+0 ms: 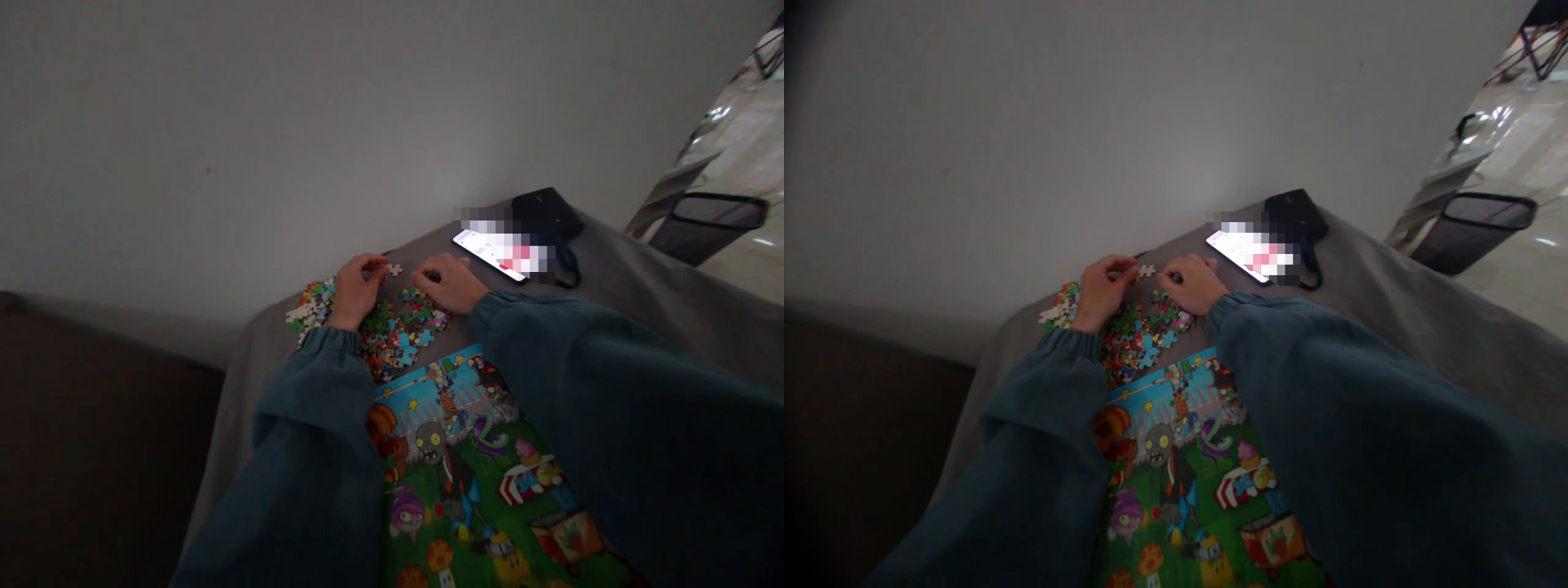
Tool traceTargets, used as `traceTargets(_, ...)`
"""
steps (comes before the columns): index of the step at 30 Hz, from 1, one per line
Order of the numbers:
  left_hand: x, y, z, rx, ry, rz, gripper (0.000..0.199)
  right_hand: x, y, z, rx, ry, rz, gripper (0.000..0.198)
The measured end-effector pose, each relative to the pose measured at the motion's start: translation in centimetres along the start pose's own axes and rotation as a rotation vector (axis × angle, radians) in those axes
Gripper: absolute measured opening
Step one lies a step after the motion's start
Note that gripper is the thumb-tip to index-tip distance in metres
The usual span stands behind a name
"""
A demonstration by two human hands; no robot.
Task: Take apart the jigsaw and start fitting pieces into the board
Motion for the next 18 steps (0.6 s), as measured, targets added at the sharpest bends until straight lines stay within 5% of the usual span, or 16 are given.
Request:
traceTargets(9, 0.1, 0.0, 0.0, -0.059, 0.047, -0.086, 0.019, 0.2, 0.2, 0.0, -0.063, -0.009, 0.012, 0.027)
traceTargets(14, 0.0, 0.8, -0.8, -0.041, -0.148, -0.036, 0.029, 0.3, 0.3, 0.0, -0.057, -0.004, -0.005, 0.026)
traceTargets(18, 0.2, 0.5, -2.5, 0.172, -0.32, 0.046, 0.027, 0.3, 0.4, 0.0, -0.067, -0.023, -0.011, 0.024)
Point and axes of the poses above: each hand's wrist, its own x-axis towards the middle knuckle, its own z-axis out of the palm, y = z × x, the point moved 1 cm from there along x, towards the middle knuckle, and after that the axes turned 12 degrees about z, right-handed, at the moved point
